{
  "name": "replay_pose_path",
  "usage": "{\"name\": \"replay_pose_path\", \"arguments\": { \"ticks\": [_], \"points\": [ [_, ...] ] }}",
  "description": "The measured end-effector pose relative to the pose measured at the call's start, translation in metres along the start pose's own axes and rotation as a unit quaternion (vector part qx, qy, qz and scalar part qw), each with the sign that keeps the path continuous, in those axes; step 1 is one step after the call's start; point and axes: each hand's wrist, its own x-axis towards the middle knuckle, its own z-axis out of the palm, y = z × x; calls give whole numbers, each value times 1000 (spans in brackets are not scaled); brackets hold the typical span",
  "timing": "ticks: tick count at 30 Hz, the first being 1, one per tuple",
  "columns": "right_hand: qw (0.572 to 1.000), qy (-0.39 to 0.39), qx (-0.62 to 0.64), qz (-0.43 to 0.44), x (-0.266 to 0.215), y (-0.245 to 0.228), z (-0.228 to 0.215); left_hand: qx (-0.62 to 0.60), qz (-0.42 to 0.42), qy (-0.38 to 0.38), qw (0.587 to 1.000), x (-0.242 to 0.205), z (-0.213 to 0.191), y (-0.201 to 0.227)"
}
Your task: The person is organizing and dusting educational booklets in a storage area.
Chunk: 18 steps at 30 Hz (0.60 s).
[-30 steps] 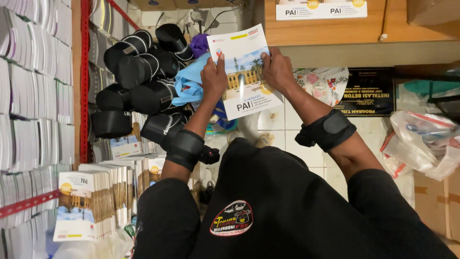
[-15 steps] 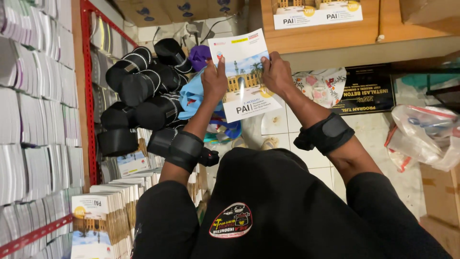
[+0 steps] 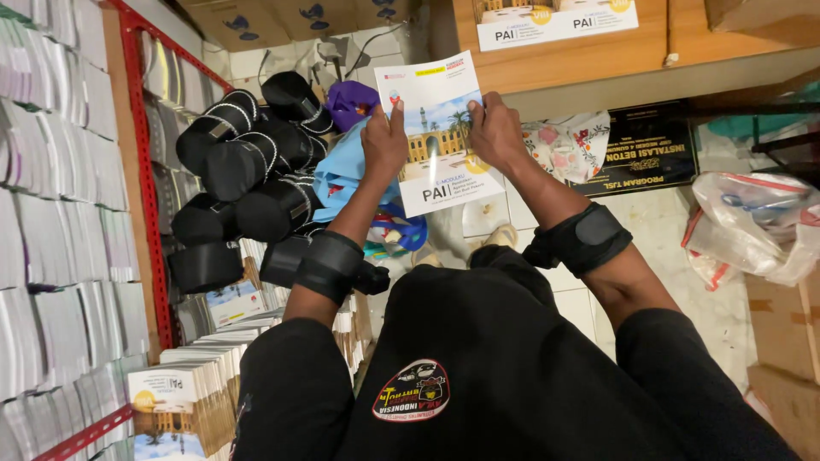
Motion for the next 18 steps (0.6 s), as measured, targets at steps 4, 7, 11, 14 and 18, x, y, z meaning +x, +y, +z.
{"name": "replay_pose_path", "arguments": {
  "ticks": [4,7,11,14,18],
  "points": [
    [1000,11,0,-17,9,11,-7,-7,-61,-18,998,4,6,19],
    [1000,18,8,-16,21,22,-17,-17,42,34,998,14,26,17],
    [1000,8,-5,-7,29,37,-29,0,-27,1,1000,16,44,25],
    [1000,11,5,-9,40,44,-36,-10,2,16,1000,22,54,31],
    [1000,11,2,-16,48,59,-49,-3,-19,12,1000,26,77,33]
  ]
}}
